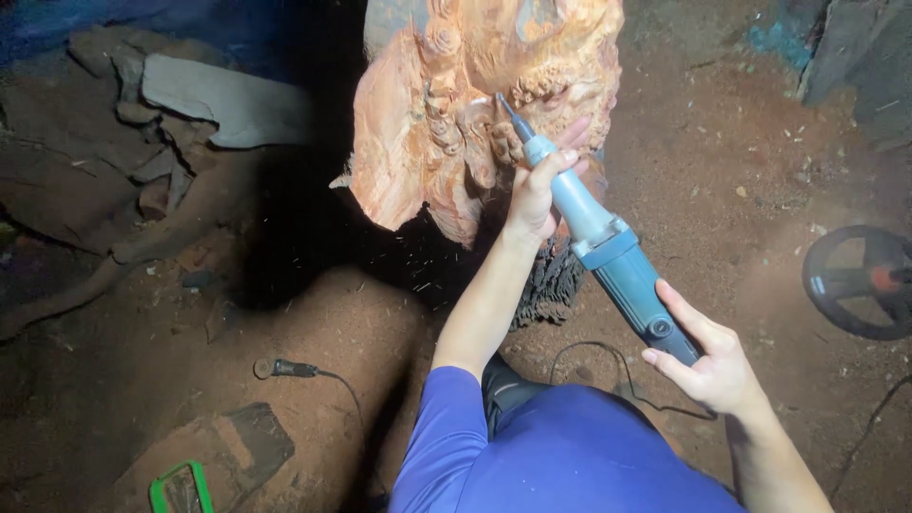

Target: Carving intricate details into a large wooden sculpture using a power rotary tool.

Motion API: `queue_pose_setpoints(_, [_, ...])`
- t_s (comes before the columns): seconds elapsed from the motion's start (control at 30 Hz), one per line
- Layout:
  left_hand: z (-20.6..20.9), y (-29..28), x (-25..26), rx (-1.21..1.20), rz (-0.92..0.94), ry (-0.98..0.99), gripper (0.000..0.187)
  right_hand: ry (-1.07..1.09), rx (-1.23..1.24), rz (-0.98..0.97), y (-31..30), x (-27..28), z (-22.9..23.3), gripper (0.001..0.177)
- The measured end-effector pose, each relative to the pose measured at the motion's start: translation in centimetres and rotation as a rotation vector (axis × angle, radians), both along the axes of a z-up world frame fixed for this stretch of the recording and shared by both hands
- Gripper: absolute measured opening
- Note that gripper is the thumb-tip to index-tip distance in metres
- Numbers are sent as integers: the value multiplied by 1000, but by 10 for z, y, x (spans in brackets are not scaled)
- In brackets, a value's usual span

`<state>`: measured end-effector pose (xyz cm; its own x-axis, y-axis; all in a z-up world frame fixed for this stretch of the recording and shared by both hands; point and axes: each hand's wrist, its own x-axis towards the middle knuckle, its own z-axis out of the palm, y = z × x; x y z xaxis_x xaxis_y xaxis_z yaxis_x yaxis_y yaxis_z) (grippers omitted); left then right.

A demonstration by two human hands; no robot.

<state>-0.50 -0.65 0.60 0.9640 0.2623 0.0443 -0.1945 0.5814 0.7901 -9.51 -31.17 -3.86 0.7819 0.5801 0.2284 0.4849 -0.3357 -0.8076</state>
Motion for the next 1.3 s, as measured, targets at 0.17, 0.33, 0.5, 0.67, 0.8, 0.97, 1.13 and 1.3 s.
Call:
queue_pose_setpoints(0.17, [3, 0, 0, 27, -18, -3, 62, 77, -41, -19, 2, 5, 9, 88])
queue_pose_setpoints(0.33, [-1, -1, 2, 35, 4, 27, 64, 104, -50, -19, 1, 4, 7, 90])
queue_pose_setpoints(0.5, [3, -4, 0, 45, 17, 22, 61, 111, -62, -34, 0, 2, 5, 91])
queue_pose_setpoints(0.67, [-9, -4, 6, 36, 20, 15, 64, 121, -43, -28, -1, 0, 1, 93])
queue_pose_setpoints(0.8, [-6, -4, 6, 22, 17, 22, 64, 81, -33, -14, -2, 3, -1, 93])
queue_pose_setpoints(0.97, [23, -5, 7, 77, 48, 168, 62, 149, 51, -36, 3, -4, -8, 94])
queue_pose_setpoints(1.13, [19, -6, 11, 38, 51, 209, 58, 169, 78, -66, 2, -5, -13, 95])
queue_pose_setpoints(1.3, [2, 0, 6, 27, -4, 65, 61, 113, -29, -38, -3, -2, -3, 94])
